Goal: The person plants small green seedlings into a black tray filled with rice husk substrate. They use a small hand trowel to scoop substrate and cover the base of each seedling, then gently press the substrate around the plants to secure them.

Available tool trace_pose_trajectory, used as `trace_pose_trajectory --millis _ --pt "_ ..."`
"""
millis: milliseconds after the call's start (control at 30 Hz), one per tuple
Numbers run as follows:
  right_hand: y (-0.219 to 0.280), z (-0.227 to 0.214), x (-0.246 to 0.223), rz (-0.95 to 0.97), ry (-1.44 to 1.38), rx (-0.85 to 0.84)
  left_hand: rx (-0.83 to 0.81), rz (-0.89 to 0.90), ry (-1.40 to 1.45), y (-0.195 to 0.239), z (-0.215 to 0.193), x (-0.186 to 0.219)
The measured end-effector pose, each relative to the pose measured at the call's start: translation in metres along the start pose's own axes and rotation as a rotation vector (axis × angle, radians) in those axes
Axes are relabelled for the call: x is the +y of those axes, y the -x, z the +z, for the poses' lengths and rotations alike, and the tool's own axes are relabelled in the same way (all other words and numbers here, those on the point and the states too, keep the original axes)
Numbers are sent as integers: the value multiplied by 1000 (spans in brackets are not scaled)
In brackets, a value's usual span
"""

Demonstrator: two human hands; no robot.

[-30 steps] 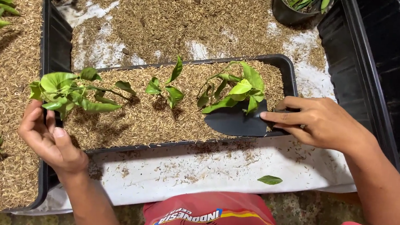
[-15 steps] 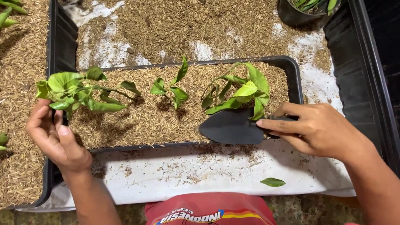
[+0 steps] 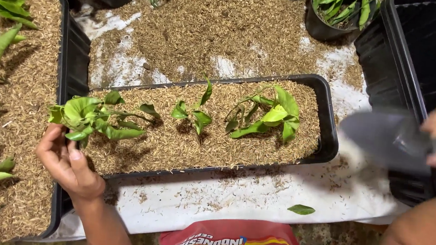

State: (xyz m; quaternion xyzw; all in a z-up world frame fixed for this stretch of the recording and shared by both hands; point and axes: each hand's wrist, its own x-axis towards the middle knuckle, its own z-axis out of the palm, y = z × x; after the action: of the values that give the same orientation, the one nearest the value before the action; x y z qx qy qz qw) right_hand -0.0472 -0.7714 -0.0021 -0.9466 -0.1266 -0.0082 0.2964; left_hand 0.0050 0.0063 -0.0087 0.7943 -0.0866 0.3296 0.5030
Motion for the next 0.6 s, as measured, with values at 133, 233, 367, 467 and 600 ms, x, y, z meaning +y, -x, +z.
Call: trace_pose_trajectory --millis 133,233,367,467,600 --pt "-138 2 -137 87 -33 23 -13 2 12 0 -1 -4" --pt "-202 9 -176 232 667 -254 -11 10 -9 1 -3 -9" --pt "-237 19 -191 208 905 -448 -8 -26 -15 0 -3 -8" --pt "-251 26 -179 120 1221 -493 -10 -42 -50 0 -2 -4" --pt "-270 37 -194 -106 1240 -636 -36 -36 -37 -3 -2 2"
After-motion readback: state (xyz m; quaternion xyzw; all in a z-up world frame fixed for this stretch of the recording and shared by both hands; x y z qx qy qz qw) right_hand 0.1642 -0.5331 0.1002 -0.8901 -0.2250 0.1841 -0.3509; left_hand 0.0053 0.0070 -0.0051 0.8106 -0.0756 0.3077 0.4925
